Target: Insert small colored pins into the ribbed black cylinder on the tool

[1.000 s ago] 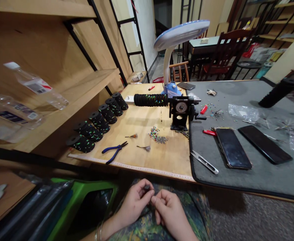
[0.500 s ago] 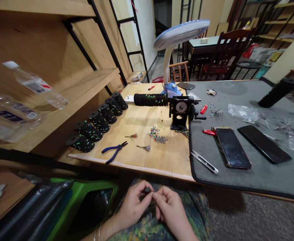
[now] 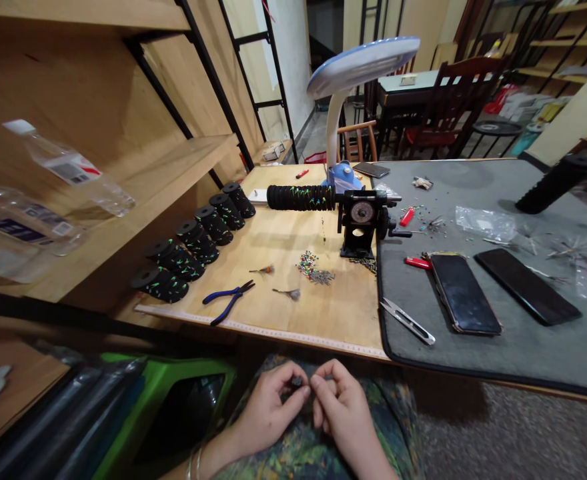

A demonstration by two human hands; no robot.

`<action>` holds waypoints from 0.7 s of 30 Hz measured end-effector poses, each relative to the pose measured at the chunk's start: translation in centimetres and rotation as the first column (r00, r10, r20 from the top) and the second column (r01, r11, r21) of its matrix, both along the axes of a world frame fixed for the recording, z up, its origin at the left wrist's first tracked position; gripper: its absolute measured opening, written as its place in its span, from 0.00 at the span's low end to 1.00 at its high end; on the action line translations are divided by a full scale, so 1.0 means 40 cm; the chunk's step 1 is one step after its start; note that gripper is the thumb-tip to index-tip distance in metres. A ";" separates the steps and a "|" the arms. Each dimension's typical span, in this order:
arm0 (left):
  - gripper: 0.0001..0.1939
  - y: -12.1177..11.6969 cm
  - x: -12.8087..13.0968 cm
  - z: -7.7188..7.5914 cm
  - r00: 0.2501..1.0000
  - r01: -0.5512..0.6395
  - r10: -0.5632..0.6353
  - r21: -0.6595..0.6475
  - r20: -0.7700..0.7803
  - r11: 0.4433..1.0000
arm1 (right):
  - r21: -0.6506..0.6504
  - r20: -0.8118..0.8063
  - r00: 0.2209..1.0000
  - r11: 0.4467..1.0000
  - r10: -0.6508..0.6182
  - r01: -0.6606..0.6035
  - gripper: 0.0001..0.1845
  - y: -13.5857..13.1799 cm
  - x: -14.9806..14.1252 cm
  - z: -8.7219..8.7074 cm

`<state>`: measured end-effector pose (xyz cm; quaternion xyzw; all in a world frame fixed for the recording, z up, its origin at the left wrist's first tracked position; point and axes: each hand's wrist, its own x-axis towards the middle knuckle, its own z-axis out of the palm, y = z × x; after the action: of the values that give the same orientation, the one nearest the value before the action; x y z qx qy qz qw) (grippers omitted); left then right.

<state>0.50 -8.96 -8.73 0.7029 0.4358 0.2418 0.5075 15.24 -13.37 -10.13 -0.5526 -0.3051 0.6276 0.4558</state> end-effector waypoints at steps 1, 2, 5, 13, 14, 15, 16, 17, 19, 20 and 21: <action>0.05 -0.001 0.001 -0.001 1.000 -0.006 0.007 -0.044 0.026 0.999 | -0.012 -0.015 1.000 1.000 -0.018 0.017 0.28 0.002 0.002 0.002; 0.04 -0.001 0.003 -0.001 0.998 -0.011 0.016 -0.094 0.055 0.996 | -0.022 -0.027 0.999 0.999 -0.034 0.033 0.28 0.003 0.004 0.004; 0.02 -0.003 0.009 0.002 0.991 -0.009 0.039 -0.233 0.128 0.973 | -0.024 -0.028 0.997 0.997 -0.068 0.067 0.30 0.007 0.008 0.008; 0.01 -0.003 0.010 0.007 0.993 -0.013 0.041 -0.232 0.113 0.973 | 0.068 0.048 0.995 0.994 -0.089 0.085 0.29 0.003 0.003 0.004; 0.01 -0.004 0.009 0.005 0.993 -0.010 0.036 -0.224 0.110 0.975 | 0.075 0.055 0.994 0.993 -0.094 0.089 0.29 0.001 0.002 0.003; 0.01 -0.005 0.009 0.004 0.994 -0.006 0.029 -0.213 0.108 0.977 | 0.081 0.065 0.993 0.992 -0.097 0.092 0.28 0.000 0.002 0.002; 0.01 -0.006 0.009 0.002 0.994 -0.004 0.026 -0.201 0.106 0.980 | 0.088 0.078 0.992 0.992 -0.101 0.095 0.28 -0.002 0.001 0.000; 0.01 -0.008 0.009 0.001 0.994 -0.004 0.026 -0.196 0.107 0.981 | 0.096 0.095 0.990 0.991 -0.107 0.098 0.28 -0.002 0.000 -0.001; 0.01 -0.010 0.010 0.001 0.994 -0.003 0.027 -0.209 0.110 0.978 | 0.119 0.137 0.983 0.987 -0.121 0.105 0.26 -0.003 0.000 -0.004; 0.01 -0.010 0.011 0.001 0.994 -0.002 0.026 -0.220 0.109 0.976 | 0.132 0.160 0.979 0.986 -0.127 0.107 0.26 -0.003 0.000 -0.005; 0.01 -0.010 0.012 0.001 0.994 0.000 0.024 -0.227 0.106 0.974 | 0.146 0.183 0.974 0.984 -0.133 0.107 0.25 -0.003 0.000 -0.006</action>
<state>0.97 -9.37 -8.68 0.6236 0.4365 0.2315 0.6057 15.23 -13.50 -10.38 -0.5959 -0.3553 0.5206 0.4976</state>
